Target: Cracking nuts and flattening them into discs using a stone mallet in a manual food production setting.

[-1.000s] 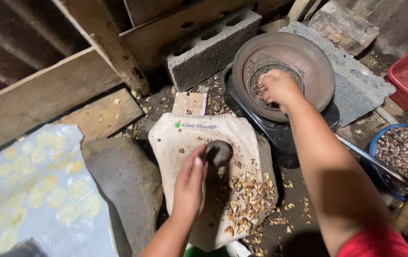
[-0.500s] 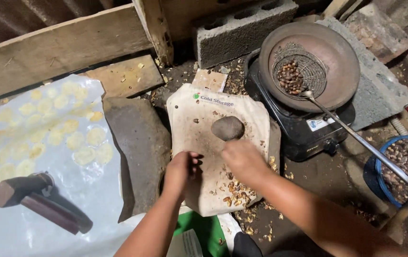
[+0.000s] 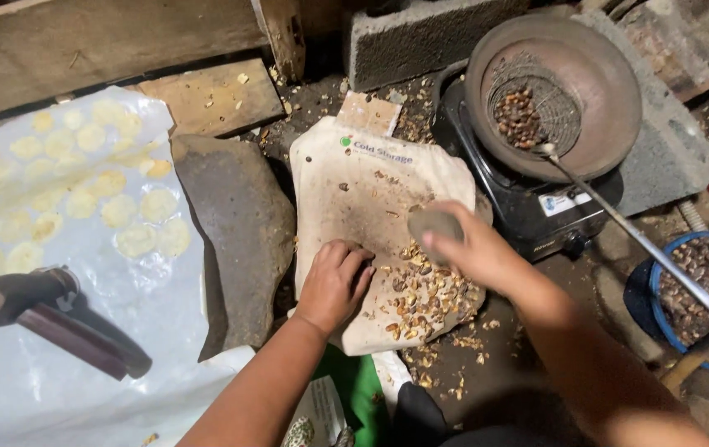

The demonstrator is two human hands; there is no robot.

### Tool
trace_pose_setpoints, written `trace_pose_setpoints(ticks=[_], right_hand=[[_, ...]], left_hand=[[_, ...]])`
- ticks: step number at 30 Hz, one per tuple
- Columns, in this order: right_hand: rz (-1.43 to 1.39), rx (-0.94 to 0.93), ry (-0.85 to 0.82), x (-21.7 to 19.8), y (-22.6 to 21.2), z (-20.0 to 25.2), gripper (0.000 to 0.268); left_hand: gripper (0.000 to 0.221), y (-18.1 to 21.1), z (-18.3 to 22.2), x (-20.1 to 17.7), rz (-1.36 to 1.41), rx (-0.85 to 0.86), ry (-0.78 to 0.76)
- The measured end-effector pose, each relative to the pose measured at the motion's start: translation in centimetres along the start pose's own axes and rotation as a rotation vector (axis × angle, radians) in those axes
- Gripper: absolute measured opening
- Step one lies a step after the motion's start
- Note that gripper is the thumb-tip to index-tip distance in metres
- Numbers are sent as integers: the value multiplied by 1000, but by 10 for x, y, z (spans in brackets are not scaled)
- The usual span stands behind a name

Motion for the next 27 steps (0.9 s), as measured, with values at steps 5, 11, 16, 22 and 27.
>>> trace_pose_setpoints(ticks=[5, 11, 16, 22, 27], right_hand=[[364, -14, -165, 58, 44, 68, 56], [314, 12, 10, 100, 78, 67, 54], [180, 264, -75, 80, 58, 54, 41], [484, 9, 116, 36, 25, 30, 57], [530, -126, 179, 34, -25, 27, 54]], left_hand=[[22, -8, -1, -3, 71, -9, -25], [14, -9, 0, -2, 113, -31, 29], [12, -2, -3, 16, 46, -122, 67], [23, 1, 3, 7, -11, -166, -22], [23, -10, 2, -2, -12, -150, 35]])
Point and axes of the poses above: each hand's wrist, its own z-axis away from the middle knuckle, its own x-axis out of the palm, y = z × x, the point moved 7 cm from there along -z, towards the middle knuckle, and after that the axes turned 9 degrees about z, right-handed, at the moved point
